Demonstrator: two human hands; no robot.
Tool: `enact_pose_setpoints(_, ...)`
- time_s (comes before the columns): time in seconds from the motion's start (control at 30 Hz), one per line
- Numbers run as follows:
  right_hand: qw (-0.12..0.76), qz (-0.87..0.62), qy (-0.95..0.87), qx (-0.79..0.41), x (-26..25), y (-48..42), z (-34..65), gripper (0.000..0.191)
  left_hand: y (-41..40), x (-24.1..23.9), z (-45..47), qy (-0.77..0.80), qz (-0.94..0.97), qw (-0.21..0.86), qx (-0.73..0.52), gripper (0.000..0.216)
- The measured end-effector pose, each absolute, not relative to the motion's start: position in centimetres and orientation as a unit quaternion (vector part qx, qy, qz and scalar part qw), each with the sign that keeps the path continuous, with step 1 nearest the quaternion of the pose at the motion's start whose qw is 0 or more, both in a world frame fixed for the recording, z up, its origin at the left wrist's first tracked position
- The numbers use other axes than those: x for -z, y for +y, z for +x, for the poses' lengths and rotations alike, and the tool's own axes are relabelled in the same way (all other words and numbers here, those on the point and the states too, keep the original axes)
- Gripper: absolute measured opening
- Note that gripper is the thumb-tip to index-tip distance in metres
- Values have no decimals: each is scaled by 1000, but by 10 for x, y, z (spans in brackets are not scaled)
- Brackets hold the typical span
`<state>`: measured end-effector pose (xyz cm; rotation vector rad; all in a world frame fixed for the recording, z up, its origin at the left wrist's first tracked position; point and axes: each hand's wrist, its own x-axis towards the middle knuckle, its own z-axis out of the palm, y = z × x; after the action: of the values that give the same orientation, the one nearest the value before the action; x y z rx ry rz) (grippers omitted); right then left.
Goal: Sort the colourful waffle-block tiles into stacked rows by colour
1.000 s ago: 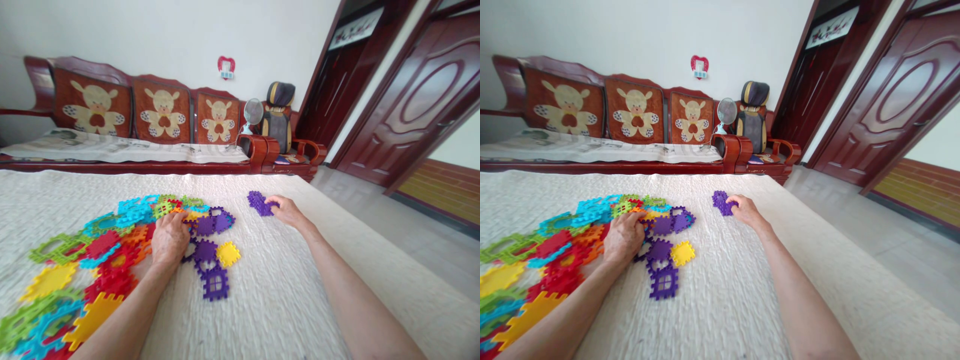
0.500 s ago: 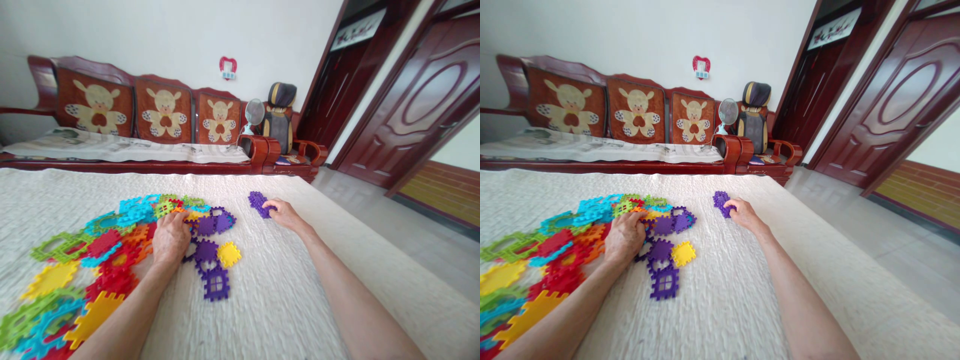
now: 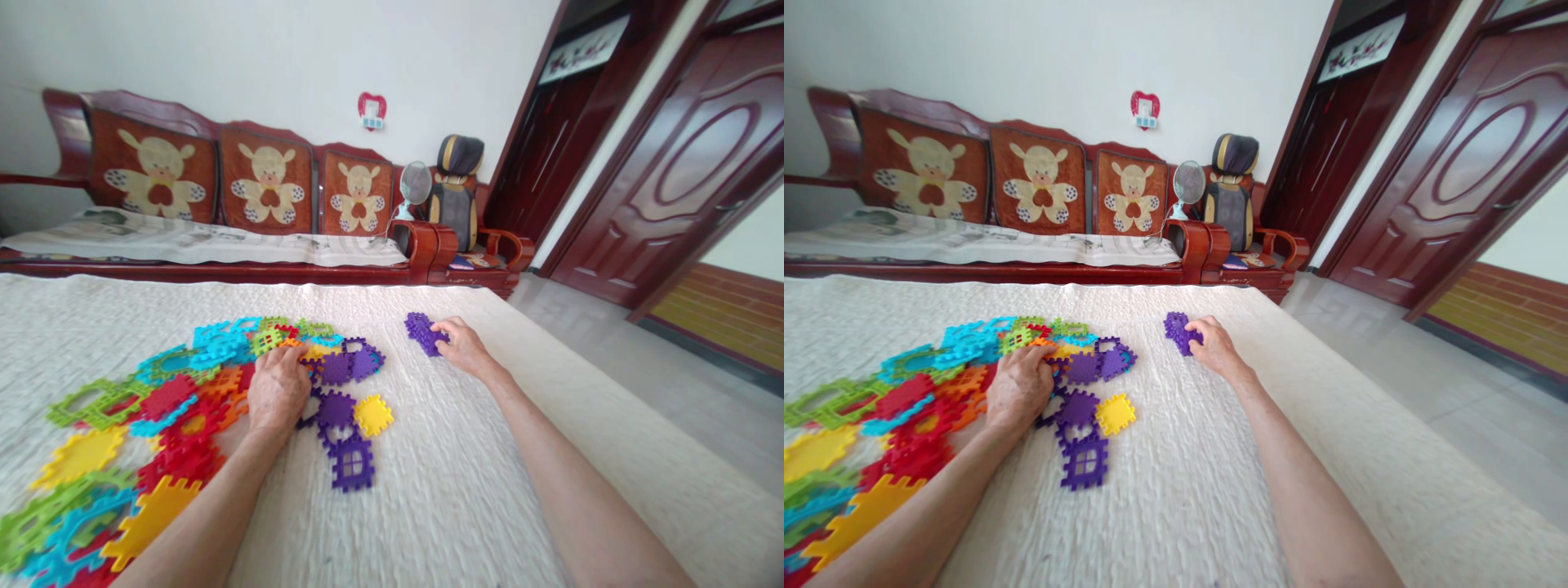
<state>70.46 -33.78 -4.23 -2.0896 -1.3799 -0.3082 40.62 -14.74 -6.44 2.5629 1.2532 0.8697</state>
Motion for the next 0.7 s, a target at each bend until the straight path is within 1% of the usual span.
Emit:
enact_pose_setpoints(0.2, 334, -764, -528, 164, 42, -335, 701, 28, -148, 64, 406, 427, 854, 84, -284, 38)
enact_pose_setpoints(0.33, 356, -728, -571, 131, 43, -320, 673, 27, -149, 63, 406, 429, 853, 78, -287, 38)
enact_pose_setpoints(0.43, 347, -686, -634, 89, 48, -305, 639, 30, -149, 63, 406, 426, 854, 73, -290, 39)
enact_pose_setpoints(0.53, 321, -649, -686, 68, 55, -293, 608, 40, -148, 64, 407, 426, 855, 77, -285, 38)
enact_pose_setpoints(0.6, 300, -644, -701, 63, 60, -288, 596, 45, -148, 64, 407, 424, 855, 79, -287, 38)
enact_pose_setpoints(0.7, 273, -657, -700, 58, 64, -286, 591, 46, -148, 64, 407, 422, 855, 74, -293, 39)
